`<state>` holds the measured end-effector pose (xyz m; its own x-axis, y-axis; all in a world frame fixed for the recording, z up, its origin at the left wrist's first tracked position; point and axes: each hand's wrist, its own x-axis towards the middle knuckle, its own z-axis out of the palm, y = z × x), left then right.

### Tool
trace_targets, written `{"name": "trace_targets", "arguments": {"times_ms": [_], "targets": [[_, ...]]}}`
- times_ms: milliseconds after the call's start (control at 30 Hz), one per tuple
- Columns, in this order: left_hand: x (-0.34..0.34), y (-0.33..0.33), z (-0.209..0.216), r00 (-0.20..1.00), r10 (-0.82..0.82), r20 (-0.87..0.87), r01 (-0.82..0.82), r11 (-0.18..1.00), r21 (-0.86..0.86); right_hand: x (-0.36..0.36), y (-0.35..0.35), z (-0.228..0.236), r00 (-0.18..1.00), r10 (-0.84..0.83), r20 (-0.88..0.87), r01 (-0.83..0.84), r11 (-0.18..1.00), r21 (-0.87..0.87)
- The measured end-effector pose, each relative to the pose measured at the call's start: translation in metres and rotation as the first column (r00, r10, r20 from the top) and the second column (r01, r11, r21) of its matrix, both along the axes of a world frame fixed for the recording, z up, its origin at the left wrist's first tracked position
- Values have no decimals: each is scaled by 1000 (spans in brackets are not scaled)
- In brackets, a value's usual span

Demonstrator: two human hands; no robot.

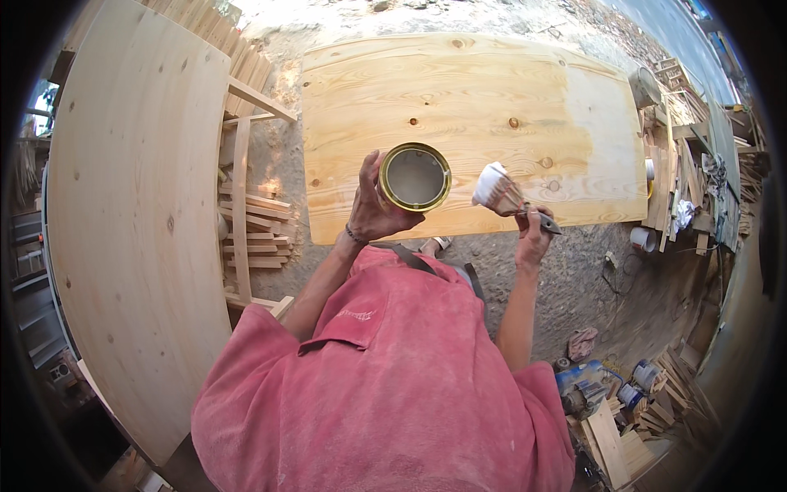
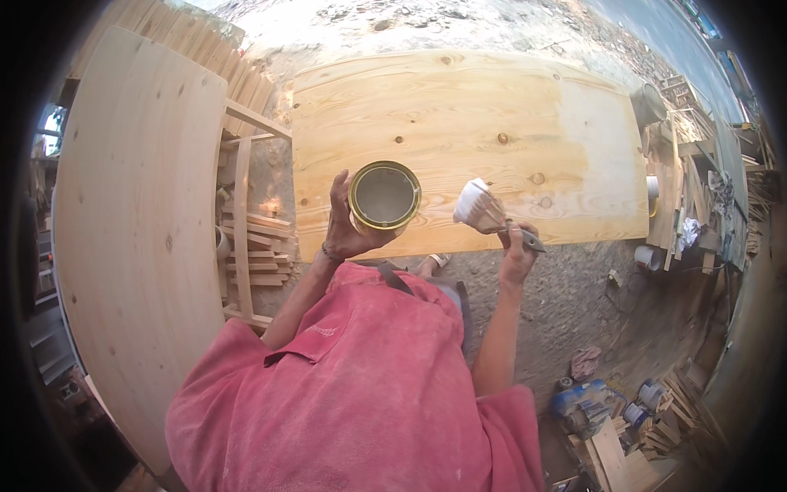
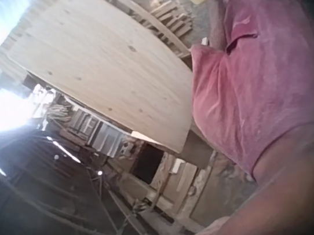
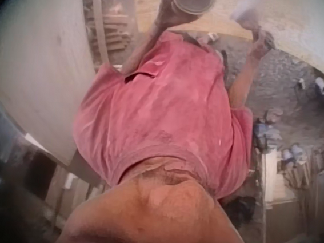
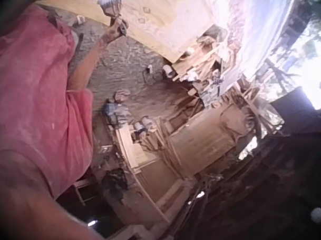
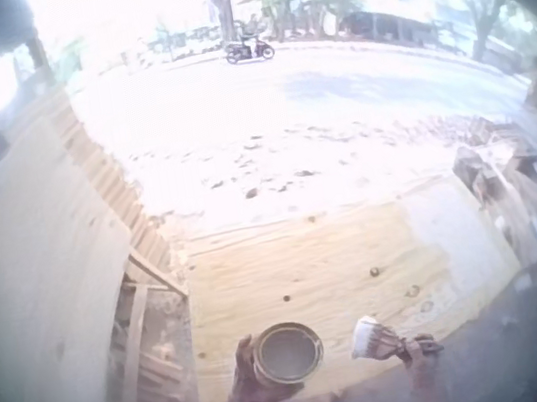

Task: The person applies a clear finish to the surface of a wooden tabletop using a paintbrush, dipping the brush into a metal can between strokes.

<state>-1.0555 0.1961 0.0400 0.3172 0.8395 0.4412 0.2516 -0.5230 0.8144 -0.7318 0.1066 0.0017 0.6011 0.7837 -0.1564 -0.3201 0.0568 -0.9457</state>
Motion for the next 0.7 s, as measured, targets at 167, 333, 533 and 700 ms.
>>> {"name": "trace_targets", "arguments": {"times_ms": [167,333,533,700], "targets": [[-3,-3,20,996,32,-80,-33,999,-14,15,-5,-79,991,61,118,-48,993,-107],[-14,-5,25,989,145,-28,-148,978,-145,111,-5,-71,894,133,428,-42,976,-215],[-29,-11,17,983,182,15,-173,954,-244,142,20,-30,258,114,959,270,945,-185],[-38,-19,2,970,221,103,-171,918,-358,13,42,-36,-112,408,906,65,913,-403]]}}
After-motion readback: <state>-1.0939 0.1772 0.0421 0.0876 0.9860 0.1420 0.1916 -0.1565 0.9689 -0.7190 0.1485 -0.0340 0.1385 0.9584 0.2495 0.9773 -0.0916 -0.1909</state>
